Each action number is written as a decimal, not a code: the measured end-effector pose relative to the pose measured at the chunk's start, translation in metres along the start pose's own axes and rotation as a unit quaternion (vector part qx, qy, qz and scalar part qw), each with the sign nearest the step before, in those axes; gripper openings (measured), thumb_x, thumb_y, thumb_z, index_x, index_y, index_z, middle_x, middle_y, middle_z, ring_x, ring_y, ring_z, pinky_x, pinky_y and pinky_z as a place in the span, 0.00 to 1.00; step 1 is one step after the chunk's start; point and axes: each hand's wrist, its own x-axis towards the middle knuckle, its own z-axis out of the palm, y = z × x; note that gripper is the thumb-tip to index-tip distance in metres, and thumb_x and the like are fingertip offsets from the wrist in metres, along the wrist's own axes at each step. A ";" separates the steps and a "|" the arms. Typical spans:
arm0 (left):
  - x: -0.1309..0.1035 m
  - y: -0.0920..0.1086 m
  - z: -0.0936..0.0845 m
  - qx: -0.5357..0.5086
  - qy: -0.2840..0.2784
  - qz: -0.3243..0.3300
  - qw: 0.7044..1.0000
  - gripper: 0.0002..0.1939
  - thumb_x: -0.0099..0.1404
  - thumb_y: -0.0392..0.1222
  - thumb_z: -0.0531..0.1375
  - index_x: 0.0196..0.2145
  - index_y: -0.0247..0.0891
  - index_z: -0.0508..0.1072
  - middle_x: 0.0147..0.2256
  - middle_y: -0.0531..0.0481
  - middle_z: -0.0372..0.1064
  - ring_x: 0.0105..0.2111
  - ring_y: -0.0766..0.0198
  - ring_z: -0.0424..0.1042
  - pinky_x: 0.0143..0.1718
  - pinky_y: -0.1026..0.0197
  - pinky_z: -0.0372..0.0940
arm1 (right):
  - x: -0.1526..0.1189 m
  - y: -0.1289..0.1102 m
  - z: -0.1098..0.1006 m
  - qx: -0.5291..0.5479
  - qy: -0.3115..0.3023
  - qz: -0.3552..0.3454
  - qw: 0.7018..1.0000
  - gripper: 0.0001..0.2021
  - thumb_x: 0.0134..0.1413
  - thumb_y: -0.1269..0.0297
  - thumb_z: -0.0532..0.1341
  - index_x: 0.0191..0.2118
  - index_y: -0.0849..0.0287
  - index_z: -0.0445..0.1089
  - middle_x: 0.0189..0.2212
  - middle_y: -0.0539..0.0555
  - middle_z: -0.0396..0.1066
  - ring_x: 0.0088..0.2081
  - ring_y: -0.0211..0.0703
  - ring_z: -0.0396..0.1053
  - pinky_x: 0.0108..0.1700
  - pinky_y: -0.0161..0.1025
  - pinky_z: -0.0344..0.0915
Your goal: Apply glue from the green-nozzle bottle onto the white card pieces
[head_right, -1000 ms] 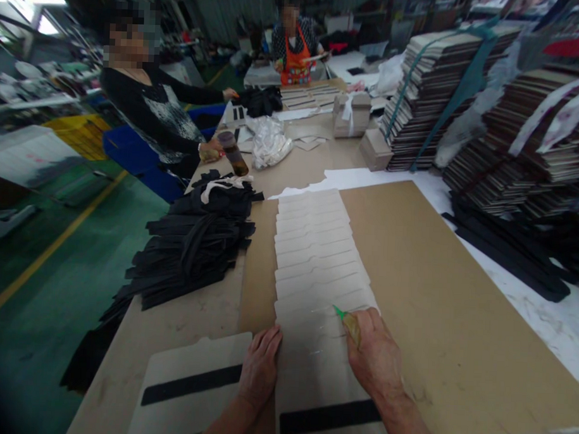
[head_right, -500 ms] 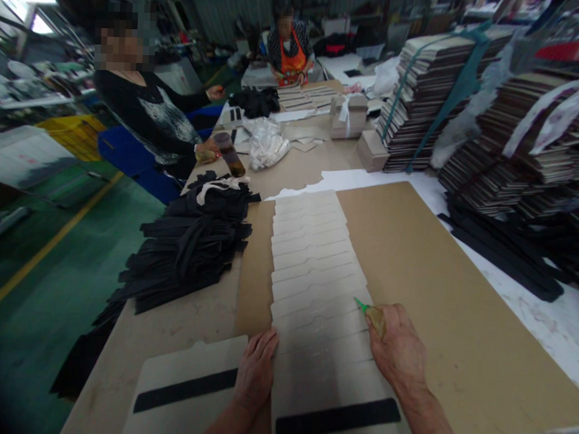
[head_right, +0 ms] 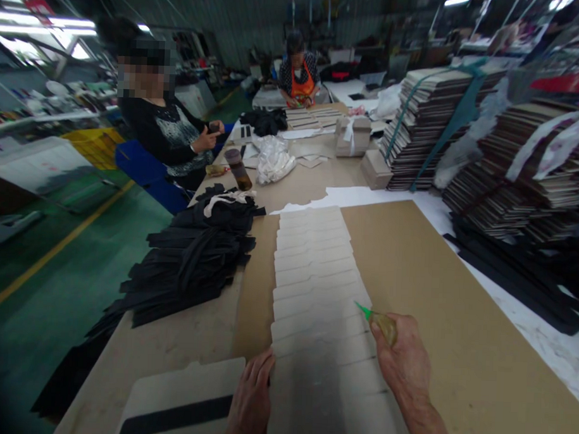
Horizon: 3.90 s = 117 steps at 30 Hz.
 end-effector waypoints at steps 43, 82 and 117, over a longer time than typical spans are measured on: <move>0.034 0.002 -0.018 -0.091 -0.047 -0.043 0.994 0.18 0.70 0.31 0.48 0.55 0.36 0.67 0.50 0.42 0.67 0.49 0.56 0.67 0.52 0.49 0.68 | -0.005 -0.040 0.018 -0.046 -0.112 -0.160 0.980 0.16 0.60 0.49 0.53 0.40 0.55 0.67 0.38 0.52 0.68 0.37 0.39 0.68 0.36 0.36 0.61; 0.029 -0.004 0.003 -0.062 -0.062 -0.049 0.995 0.25 0.65 0.26 0.51 0.59 0.36 0.64 0.55 0.44 0.65 0.51 0.54 0.63 0.55 0.50 0.65 | -0.041 -0.095 0.043 -0.013 -0.192 -0.214 0.958 0.13 0.61 0.50 0.53 0.41 0.53 0.66 0.38 0.50 0.66 0.37 0.39 0.68 0.35 0.35 0.62; 0.032 0.002 -0.002 -0.092 -0.085 -0.081 0.989 0.22 0.66 0.29 0.53 0.57 0.38 0.64 0.54 0.45 0.65 0.50 0.53 0.62 0.54 0.49 0.64 | -0.054 -0.091 0.046 -0.019 -0.177 -0.227 0.957 0.14 0.61 0.50 0.52 0.41 0.53 0.66 0.38 0.51 0.67 0.39 0.42 0.68 0.37 0.39 0.66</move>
